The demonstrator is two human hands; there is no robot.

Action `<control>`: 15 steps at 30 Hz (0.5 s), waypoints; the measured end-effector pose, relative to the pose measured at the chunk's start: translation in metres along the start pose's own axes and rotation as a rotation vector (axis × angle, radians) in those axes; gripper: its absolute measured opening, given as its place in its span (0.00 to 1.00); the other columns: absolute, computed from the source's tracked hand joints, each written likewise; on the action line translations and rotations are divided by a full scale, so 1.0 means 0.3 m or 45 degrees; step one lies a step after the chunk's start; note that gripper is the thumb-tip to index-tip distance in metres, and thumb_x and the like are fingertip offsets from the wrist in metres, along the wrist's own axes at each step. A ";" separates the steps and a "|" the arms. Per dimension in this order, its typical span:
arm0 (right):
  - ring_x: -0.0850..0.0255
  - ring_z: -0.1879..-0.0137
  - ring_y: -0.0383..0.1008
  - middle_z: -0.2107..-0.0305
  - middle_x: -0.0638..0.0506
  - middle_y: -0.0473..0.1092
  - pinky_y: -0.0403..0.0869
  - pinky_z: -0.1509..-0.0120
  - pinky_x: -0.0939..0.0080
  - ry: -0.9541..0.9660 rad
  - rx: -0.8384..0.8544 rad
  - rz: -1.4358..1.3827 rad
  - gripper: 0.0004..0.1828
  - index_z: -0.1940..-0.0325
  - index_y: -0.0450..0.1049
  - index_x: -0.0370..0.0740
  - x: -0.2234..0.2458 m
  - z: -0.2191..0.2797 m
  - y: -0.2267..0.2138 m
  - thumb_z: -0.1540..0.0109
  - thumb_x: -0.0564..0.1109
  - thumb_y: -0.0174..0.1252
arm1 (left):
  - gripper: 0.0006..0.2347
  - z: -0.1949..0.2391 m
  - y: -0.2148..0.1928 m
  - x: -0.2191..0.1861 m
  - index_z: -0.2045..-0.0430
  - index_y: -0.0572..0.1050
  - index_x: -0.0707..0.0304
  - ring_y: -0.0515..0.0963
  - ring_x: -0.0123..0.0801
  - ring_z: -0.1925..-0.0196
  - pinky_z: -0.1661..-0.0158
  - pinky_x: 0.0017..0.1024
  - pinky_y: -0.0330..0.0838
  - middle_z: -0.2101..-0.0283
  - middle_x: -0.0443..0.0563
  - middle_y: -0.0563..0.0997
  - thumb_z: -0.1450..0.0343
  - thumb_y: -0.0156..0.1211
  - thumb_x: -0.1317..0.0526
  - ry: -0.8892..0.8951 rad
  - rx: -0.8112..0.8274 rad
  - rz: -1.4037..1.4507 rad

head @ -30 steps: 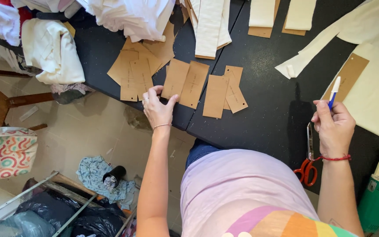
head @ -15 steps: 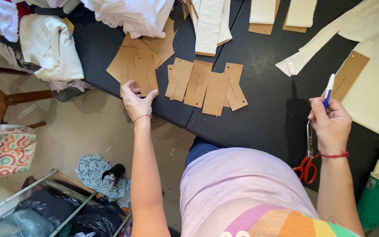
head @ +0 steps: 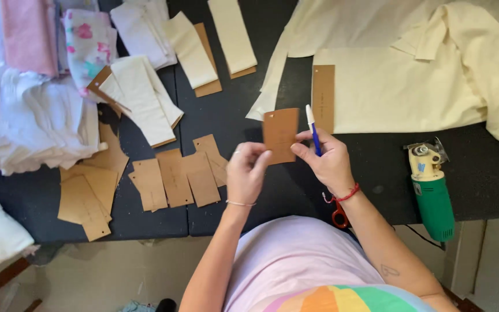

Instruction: Marking fabric with templates and cutting it using an electric cutter and scissors

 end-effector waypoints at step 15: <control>0.71 0.76 0.65 0.79 0.54 0.65 0.65 0.71 0.73 0.062 -0.206 0.079 0.12 0.59 0.66 0.40 -0.143 -0.322 -0.192 0.45 0.40 0.59 | 0.09 -0.276 0.315 -0.102 0.64 0.69 0.48 0.74 0.39 0.67 0.64 0.33 0.68 0.69 0.42 0.67 0.35 0.48 0.65 0.562 0.081 -0.706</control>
Point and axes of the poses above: each hand's wrist, its own z-axis away from the middle knuckle, its own y-axis out of the palm, x = y × z, the point moved 5 cm from there along -z, towards the middle knuckle
